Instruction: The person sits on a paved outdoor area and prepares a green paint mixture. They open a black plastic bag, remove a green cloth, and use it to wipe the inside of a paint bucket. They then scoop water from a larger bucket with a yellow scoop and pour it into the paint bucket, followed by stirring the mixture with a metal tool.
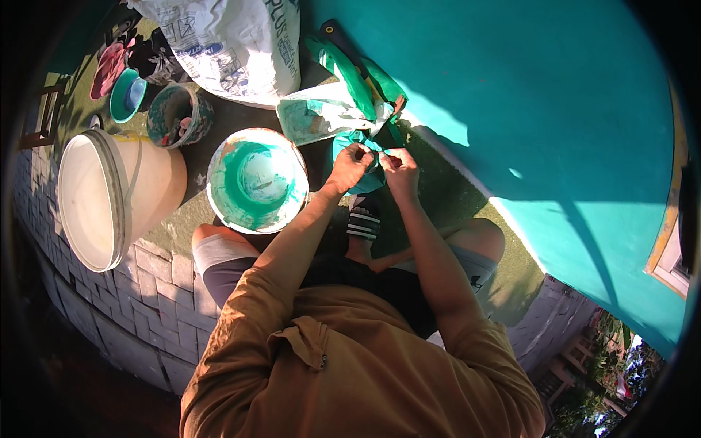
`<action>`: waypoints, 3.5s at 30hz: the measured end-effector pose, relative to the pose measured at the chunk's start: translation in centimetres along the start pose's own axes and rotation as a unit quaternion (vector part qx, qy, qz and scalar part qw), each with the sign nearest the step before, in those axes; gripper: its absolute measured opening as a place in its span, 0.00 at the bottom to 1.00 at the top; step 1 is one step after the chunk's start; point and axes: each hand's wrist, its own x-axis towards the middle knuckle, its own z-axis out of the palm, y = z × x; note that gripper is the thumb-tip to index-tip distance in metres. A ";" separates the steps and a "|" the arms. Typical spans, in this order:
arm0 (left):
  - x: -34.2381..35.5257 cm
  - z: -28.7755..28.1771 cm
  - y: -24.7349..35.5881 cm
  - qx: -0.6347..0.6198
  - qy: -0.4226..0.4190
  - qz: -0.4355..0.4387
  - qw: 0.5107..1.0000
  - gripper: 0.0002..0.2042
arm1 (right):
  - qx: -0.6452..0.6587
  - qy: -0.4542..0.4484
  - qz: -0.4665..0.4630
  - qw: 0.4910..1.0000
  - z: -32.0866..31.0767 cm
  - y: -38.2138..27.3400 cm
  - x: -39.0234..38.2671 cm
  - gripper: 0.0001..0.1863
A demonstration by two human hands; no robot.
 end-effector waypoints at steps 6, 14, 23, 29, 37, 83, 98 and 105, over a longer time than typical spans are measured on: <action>-0.4 0.8 -0.2 0.046 0.025 0.002 0.999 0.05 | -0.064 0.031 0.009 0.997 0.0 0.4 0.2 0.10; -1.3 2.2 0.7 0.053 0.057 0.045 0.996 0.04 | -0.051 0.027 0.001 0.998 0.0 -0.3 -0.7 0.11; -1.6 2.3 1.1 0.186 0.073 0.144 0.969 0.05 | 0.149 -0.039 0.233 0.960 -0.3 -0.4 0.2 0.16; -1.8 3.1 0.4 -0.028 0.080 0.041 0.996 0.05 | 0.184 -0.048 0.246 0.950 0.0 0.3 0.6 0.12; -1.8 3.0 0.1 -0.297 0.014 -0.193 0.935 0.11 | 0.337 -0.123 0.364 0.860 -1.7 0.2 1.4 0.07; 4.7 -0.7 3.1 -0.044 -0.091 -0.149 0.984 0.10 | -0.058 -0.048 -0.014 0.997 -1.6 -0.8 2.7 0.10; 4.1 -1.5 3.0 -0.012 -0.106 -0.088 0.990 0.10 | -0.103 -0.066 -0.041 0.992 -2.5 -3.7 2.7 0.07; 4.8 -2.2 3.2 0.066 -0.182 -0.067 0.979 0.16 | -0.120 -0.094 -0.161 0.975 -2.7 -3.0 3.3 0.12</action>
